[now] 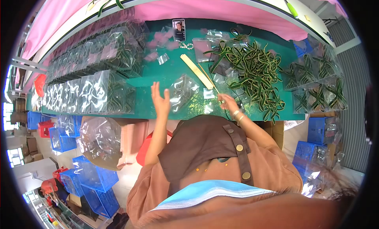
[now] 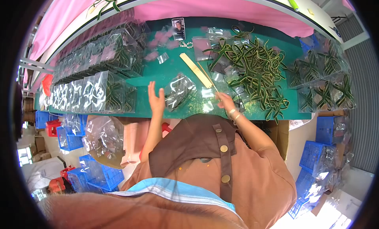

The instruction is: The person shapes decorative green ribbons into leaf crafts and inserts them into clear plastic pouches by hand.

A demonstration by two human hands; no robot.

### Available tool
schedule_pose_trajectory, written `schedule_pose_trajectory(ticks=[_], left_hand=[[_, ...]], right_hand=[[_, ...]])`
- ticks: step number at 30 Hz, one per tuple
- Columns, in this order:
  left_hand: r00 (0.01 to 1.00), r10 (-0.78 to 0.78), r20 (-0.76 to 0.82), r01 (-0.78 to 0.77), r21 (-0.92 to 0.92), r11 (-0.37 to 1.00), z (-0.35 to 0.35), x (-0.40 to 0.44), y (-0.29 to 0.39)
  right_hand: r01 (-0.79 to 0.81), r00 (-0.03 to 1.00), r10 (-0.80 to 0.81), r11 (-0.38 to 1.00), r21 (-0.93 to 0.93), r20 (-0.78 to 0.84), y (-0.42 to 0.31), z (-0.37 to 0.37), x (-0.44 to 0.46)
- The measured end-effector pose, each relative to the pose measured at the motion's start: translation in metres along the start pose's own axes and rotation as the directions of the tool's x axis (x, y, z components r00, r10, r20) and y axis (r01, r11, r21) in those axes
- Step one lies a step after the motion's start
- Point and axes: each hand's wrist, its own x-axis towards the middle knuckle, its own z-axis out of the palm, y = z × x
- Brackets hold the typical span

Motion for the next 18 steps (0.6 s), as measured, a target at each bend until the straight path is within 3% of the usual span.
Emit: schedule_pose_trajectory(ticks=[1, 2, 3, 4, 5, 7, 8, 10, 15, 17, 18], left_hand=[[0.997, -0.054, -0.058, 0.055, 0.001, 0.999, -0.008, -0.002, -0.002], [0.996, -0.059, -0.064, 0.059, 0.005, 0.998, -0.013, -0.005, 0.001], [0.998, -0.054, -0.042, 0.06, 0.172, 0.983, -0.018, -0.007, 0.006], [0.998, -0.053, -0.018, 0.056, 0.335, 0.941, -0.023, -0.01, 0.012], [0.998, -0.056, -0.025, 0.061, 0.339, 0.939, -0.024, -0.014, 0.022], [0.978, 0.043, 0.206, -0.134, 0.451, 0.882, -0.015, -0.026, 0.046], [0.979, 0.044, 0.198, -0.131, 0.452, 0.882, -0.01, -0.031, 0.049], [0.94, -0.027, 0.341, -0.171, 0.537, 0.826, 0.002, -0.038, 0.05], [0.954, 0.064, 0.294, -0.238, 0.607, 0.758, 0.011, -0.043, 0.042], [0.951, 0.049, 0.304, -0.232, 0.601, 0.765, 0.011, -0.043, 0.04], [0.949, 0.052, 0.311, -0.238, 0.601, 0.763, 0.012, -0.042, 0.04]], right_hand=[[0.06, 0.996, -0.073, 0.978, -0.2, -0.059, -0.002, 0.012, 0.016], [0.307, 0.94, -0.341, 0.845, -0.439, 0.001, -0.018, 0.028, 0.021], [0.507, 0.816, -0.564, 0.595, -0.623, 0.126, -0.038, 0.046, 0.023], [0.587, 0.739, -0.64, 0.459, -0.666, 0.211, -0.049, 0.063, 0.033], [0.652, 0.651, -0.696, 0.311, -0.692, 0.301, -0.059, 0.079, 0.04], [0.726, 0.532, -0.704, 0.092, -0.682, 0.471, -0.085, 0.115, 0.041], [0.73, 0.526, -0.704, 0.086, -0.678, 0.477, -0.086, 0.13, 0.044], [0.66, 0.501, -0.591, -0.211, -0.721, 0.632, -0.086, 0.15, 0.05], [0.616, 0.586, -0.497, -0.241, -0.75, 0.64, -0.063, 0.152, 0.062], [0.604, 0.736, -0.354, -0.044, -0.796, 0.578, -0.067, 0.151, 0.068], [0.601, 0.738, -0.357, -0.038, -0.799, 0.572, -0.067, 0.15, 0.068]])
